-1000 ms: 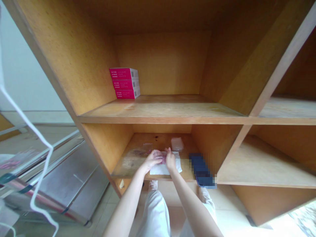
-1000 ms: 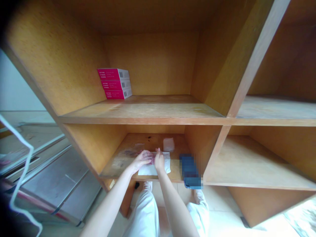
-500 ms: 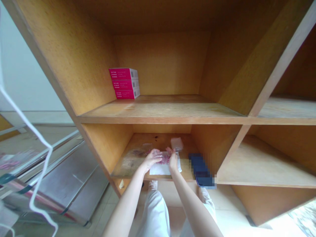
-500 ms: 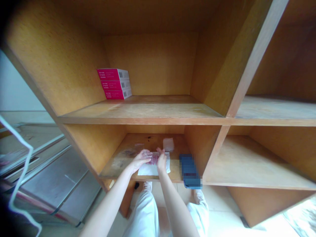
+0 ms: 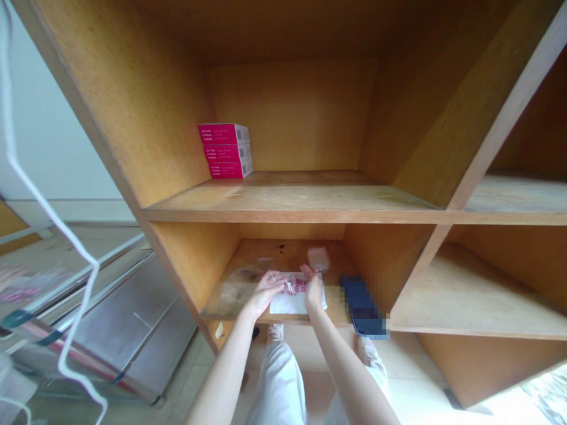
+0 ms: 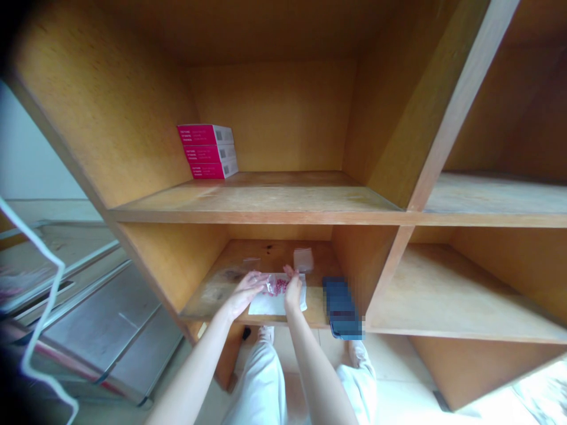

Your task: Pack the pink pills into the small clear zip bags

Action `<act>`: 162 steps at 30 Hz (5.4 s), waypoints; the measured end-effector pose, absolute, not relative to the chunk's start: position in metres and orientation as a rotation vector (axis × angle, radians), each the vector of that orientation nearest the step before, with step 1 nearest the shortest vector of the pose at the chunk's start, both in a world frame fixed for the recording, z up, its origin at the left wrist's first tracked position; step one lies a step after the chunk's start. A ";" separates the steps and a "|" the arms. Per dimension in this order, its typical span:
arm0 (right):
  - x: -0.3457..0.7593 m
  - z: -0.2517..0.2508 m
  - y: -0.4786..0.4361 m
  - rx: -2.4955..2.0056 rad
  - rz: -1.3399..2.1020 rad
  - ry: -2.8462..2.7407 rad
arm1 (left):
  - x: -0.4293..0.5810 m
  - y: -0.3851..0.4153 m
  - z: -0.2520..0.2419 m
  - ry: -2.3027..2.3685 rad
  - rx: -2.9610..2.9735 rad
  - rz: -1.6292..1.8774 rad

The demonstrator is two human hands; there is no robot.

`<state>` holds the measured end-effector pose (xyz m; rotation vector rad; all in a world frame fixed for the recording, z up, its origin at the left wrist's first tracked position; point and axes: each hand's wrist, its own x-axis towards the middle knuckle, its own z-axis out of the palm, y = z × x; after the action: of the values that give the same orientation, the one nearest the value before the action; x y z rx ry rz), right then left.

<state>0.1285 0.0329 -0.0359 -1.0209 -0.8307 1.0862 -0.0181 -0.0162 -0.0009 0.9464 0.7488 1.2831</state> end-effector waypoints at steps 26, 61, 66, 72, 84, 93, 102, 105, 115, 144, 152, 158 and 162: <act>0.130 -0.029 0.025 -1.132 1.033 -0.984 | -0.009 0.002 0.024 0.927 1.197 1.209; 0.107 0.013 -0.008 -1.078 0.789 -1.207 | -0.029 -0.023 -0.007 0.644 0.730 1.481; 0.095 0.008 -0.011 -1.114 0.910 -1.254 | -0.031 -0.023 -0.009 0.639 0.735 1.493; 0.093 0.000 -0.009 -1.062 0.974 -1.292 | -0.032 -0.022 -0.011 0.637 0.711 1.490; 0.100 0.002 0.003 -0.989 0.954 -1.257 | -0.032 -0.022 -0.009 0.516 0.588 1.490; 0.109 0.011 0.003 -1.001 0.838 -1.304 | -0.036 -0.018 -0.020 0.507 0.629 1.451; 0.112 0.024 0.000 -1.021 0.800 -1.283 | -0.038 -0.017 -0.025 0.455 0.649 1.418; 0.114 0.022 0.002 -1.048 0.774 -1.301 | -0.039 -0.018 -0.021 0.446 0.606 1.415; 0.121 0.019 0.002 -0.937 0.905 -1.576 | -0.029 -0.023 -0.012 0.692 0.560 1.375; 0.121 -0.003 -0.020 -0.831 1.324 -1.290 | -0.022 -0.032 0.000 0.771 0.760 1.419; 0.121 -0.007 -0.019 -0.873 1.361 -1.269 | -0.018 -0.032 0.002 0.806 0.822 1.328; 0.123 -0.006 -0.020 -0.872 1.377 -1.264 | -0.014 -0.034 0.001 0.889 0.898 1.306; 0.123 -0.007 -0.020 -0.870 1.375 -1.240 | -0.015 -0.033 -0.001 0.911 0.959 1.298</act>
<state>0.1232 -0.0196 -0.0069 -0.8697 -1.2401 1.3746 -0.0152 -0.0331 -0.0007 0.9592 0.9114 1.2983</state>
